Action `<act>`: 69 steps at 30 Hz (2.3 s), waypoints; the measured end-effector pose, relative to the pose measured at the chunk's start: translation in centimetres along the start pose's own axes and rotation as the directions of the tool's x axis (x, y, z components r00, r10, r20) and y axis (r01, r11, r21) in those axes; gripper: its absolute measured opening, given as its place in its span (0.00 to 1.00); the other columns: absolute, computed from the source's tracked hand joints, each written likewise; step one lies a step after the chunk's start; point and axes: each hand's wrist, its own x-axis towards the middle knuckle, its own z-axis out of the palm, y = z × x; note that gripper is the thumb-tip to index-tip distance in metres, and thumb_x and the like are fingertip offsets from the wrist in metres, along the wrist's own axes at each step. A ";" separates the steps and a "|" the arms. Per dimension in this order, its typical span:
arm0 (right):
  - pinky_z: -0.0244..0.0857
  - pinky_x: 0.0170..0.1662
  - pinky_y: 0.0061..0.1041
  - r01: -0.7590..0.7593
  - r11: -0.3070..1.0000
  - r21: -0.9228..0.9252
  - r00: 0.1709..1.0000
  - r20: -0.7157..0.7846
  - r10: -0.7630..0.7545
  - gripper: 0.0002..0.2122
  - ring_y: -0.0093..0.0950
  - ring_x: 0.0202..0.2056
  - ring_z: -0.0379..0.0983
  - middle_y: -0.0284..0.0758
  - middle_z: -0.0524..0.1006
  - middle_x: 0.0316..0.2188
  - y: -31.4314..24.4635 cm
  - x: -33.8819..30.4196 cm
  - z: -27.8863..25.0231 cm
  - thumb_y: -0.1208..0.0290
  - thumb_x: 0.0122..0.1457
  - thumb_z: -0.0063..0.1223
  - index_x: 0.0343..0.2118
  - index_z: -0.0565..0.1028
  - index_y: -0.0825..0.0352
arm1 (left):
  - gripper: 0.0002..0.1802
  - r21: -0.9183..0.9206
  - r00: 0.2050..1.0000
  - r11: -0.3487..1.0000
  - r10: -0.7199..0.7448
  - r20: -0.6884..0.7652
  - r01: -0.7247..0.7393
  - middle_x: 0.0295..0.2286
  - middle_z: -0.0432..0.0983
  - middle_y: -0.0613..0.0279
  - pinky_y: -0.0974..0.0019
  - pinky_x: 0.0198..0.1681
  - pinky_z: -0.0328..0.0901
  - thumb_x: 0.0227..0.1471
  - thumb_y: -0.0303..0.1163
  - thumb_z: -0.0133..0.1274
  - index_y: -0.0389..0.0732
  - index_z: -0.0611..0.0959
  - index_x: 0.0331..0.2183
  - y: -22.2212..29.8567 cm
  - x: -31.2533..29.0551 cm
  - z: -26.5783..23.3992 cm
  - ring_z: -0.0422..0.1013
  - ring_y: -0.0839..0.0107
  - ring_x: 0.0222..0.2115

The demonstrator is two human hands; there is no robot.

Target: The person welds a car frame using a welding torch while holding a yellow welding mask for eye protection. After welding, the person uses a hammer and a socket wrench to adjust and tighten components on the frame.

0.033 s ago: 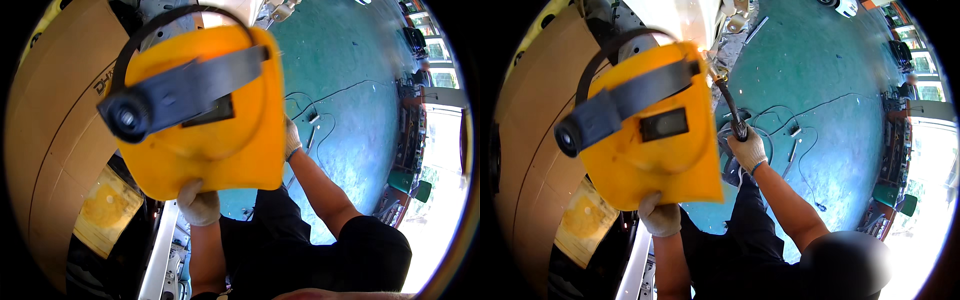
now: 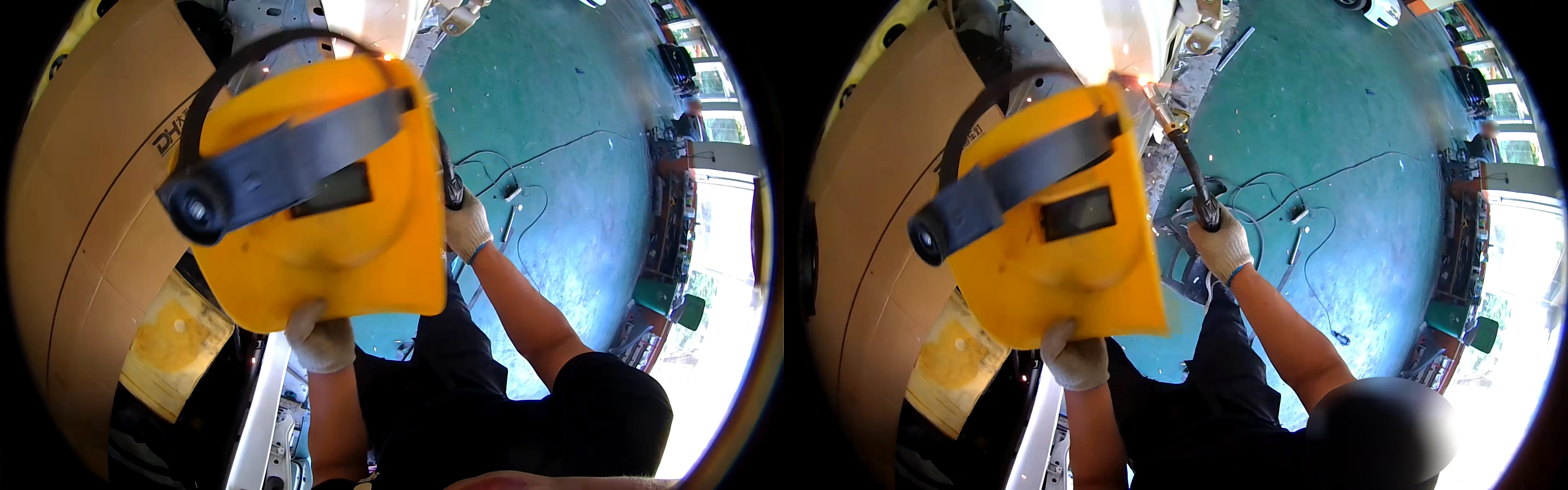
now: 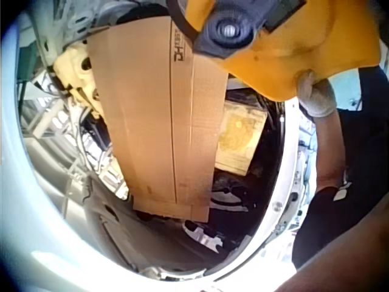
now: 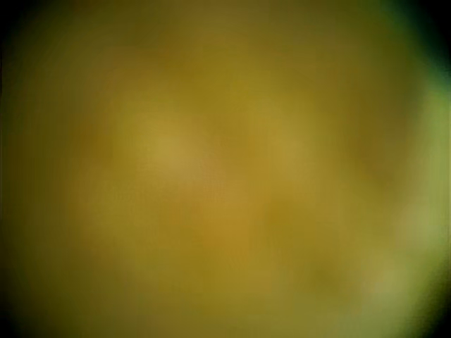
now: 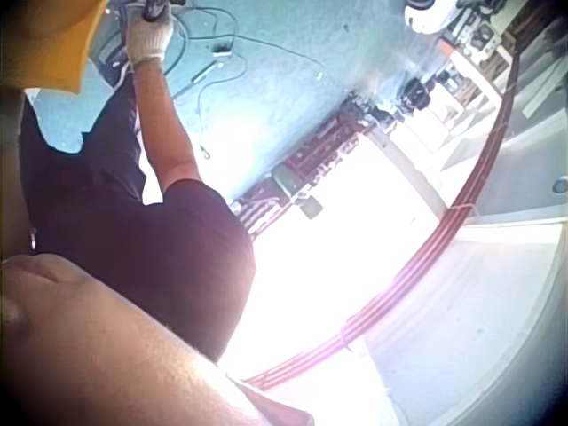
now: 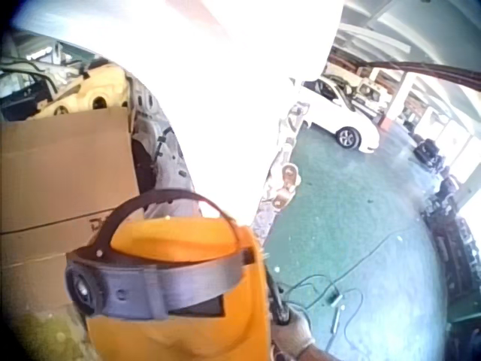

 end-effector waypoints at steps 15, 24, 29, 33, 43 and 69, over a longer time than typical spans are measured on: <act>0.67 0.29 0.23 -0.082 0.996 -0.025 0.994 0.072 0.084 0.15 0.17 0.25 0.70 0.26 0.75 0.27 -1.6 0.2 -2.0 0.69 0.59 0.62 0.49 0.79 0.65 | 0.37 0.089 0.969 0.996 0.027 -0.245 -0.005 0.50 0.78 0.51 0.52 0.56 0.75 0.42 0.28 0.56 0.32 0.74 0.57 0.6 -4.0 -8.5 0.77 0.54 0.53; 0.69 0.30 0.23 -0.088 0.996 -0.031 0.992 0.083 0.091 0.16 0.19 0.26 0.72 0.28 0.76 0.28 -1.6 1.6 -3.0 0.69 0.58 0.64 0.49 0.79 0.66 | 0.35 0.041 0.964 0.999 0.006 -0.266 0.005 0.49 0.78 0.53 0.53 0.58 0.72 0.43 0.27 0.55 0.34 0.75 0.57 -0.9 -3.1 -9.2 0.76 0.56 0.53; 0.69 0.30 0.24 -0.083 0.995 -0.049 0.989 0.120 0.089 0.15 0.19 0.26 0.72 0.28 0.75 0.28 -1.5 2.5 -4.0 0.70 0.57 0.63 0.47 0.79 0.68 | 0.34 0.015 0.961 1.000 -0.005 -0.278 0.009 0.48 0.78 0.53 0.54 0.55 0.74 0.42 0.25 0.53 0.33 0.75 0.56 -0.9 -3.0 -9.2 0.78 0.55 0.51; 0.70 0.31 0.25 -0.087 0.994 -0.065 0.989 0.118 0.094 0.14 0.21 0.26 0.73 0.30 0.76 0.27 -1.8 2.5 -4.1 0.72 0.58 0.63 0.45 0.78 0.70 | 0.35 -0.019 0.970 0.999 -0.049 -0.240 0.046 0.51 0.77 0.51 0.53 0.57 0.73 0.44 0.25 0.55 0.32 0.74 0.57 -0.9 -3.0 -10.5 0.76 0.55 0.53; 0.68 0.29 0.23 -0.098 0.994 -0.046 0.990 0.096 0.102 0.14 0.20 0.24 0.72 0.29 0.75 0.25 -1.2 2.2 -3.6 0.71 0.58 0.63 0.46 0.78 0.70 | 0.39 -0.067 0.969 0.997 -0.043 -0.243 0.027 0.55 0.75 0.48 0.49 0.60 0.73 0.44 0.21 0.54 0.31 0.71 0.61 -1.1 -2.8 -9.7 0.74 0.52 0.57; 0.69 0.30 0.24 -0.036 0.996 0.085 0.997 0.077 0.029 0.16 0.20 0.25 0.72 0.30 0.75 0.27 0.0 1.2 -1.5 0.70 0.58 0.63 0.48 0.78 0.69 | 0.33 -0.168 0.997 0.985 -0.018 0.078 0.031 0.55 0.77 0.56 0.54 0.65 0.64 0.47 0.20 0.54 0.35 0.76 0.58 -2.2 0.9 2.9 0.73 0.60 0.57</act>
